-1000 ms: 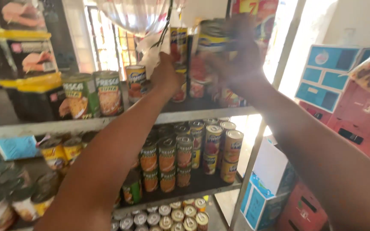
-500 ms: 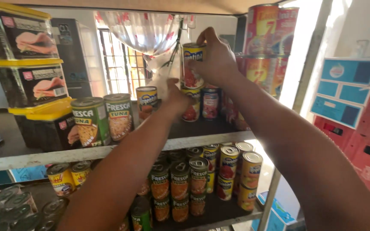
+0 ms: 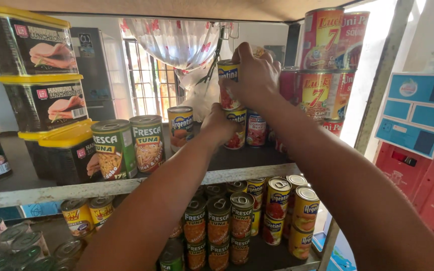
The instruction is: Restocking a grocery store shelf with various canned goods from a plastic container.
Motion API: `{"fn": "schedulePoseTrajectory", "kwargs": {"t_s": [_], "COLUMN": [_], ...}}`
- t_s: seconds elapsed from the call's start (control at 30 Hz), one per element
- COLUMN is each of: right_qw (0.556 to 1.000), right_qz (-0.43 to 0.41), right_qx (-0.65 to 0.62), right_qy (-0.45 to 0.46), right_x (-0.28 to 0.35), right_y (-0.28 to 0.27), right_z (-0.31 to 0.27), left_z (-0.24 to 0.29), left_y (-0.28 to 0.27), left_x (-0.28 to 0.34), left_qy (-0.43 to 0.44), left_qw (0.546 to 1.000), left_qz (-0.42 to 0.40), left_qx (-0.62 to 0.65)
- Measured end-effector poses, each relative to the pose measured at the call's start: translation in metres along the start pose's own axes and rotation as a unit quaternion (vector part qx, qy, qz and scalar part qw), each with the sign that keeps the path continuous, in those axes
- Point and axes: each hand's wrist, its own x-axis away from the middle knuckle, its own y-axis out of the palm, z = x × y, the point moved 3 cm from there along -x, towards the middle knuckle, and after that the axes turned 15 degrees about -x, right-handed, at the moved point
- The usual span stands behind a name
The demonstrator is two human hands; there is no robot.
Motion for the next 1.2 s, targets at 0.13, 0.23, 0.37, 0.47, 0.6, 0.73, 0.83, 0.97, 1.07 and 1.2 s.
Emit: {"fn": "schedulePoseTrajectory", "kwargs": {"t_s": [0.13, 0.23, 0.37, 0.47, 0.6, 0.73, 0.83, 0.97, 1.07, 1.2], "right_qw": [0.999, 0.998, 0.997, 0.998, 0.998, 0.998, 0.999, 0.998, 0.996, 0.974], "right_qz": [-0.041, -0.039, -0.050, -0.040, -0.035, -0.033, -0.029, -0.010, 0.030, 0.117], "right_qx": [0.021, 0.043, 0.057, 0.046, 0.043, 0.048, 0.043, 0.061, 0.068, 0.079], "right_qy": [0.023, 0.014, 0.023, 0.009, 0.003, 0.008, 0.005, 0.000, -0.044, -0.175], "right_x": [-0.001, -0.005, -0.009, -0.007, -0.007, -0.006, -0.005, 0.001, 0.015, 0.044], "right_y": [-0.003, -0.002, 0.000, -0.002, -0.002, 0.001, 0.002, -0.002, -0.010, -0.027], "right_z": [-0.001, 0.005, 0.015, 0.016, 0.017, 0.021, 0.023, 0.017, 0.011, -0.006], "left_z": [-0.002, 0.000, 0.001, 0.000, -0.001, -0.003, -0.001, -0.001, 0.004, 0.019], "left_y": [0.004, 0.002, 0.000, 0.005, 0.010, 0.015, 0.014, 0.014, 0.007, -0.009], "left_x": [-0.004, -0.003, 0.000, -0.004, -0.007, -0.013, -0.011, -0.010, -0.002, 0.021], "left_qy": [0.005, 0.008, 0.005, 0.009, 0.022, 0.025, 0.022, 0.010, 0.013, 0.024], "left_qw": [1.000, 1.000, 1.000, 1.000, 0.999, 0.998, 0.997, 0.998, 0.997, 0.991], "left_qz": [0.002, 0.009, 0.005, 0.016, 0.034, 0.044, 0.045, 0.039, 0.054, 0.104], "left_qx": [0.013, 0.013, 0.021, -0.001, -0.019, -0.044, -0.050, -0.052, -0.046, -0.081]}}
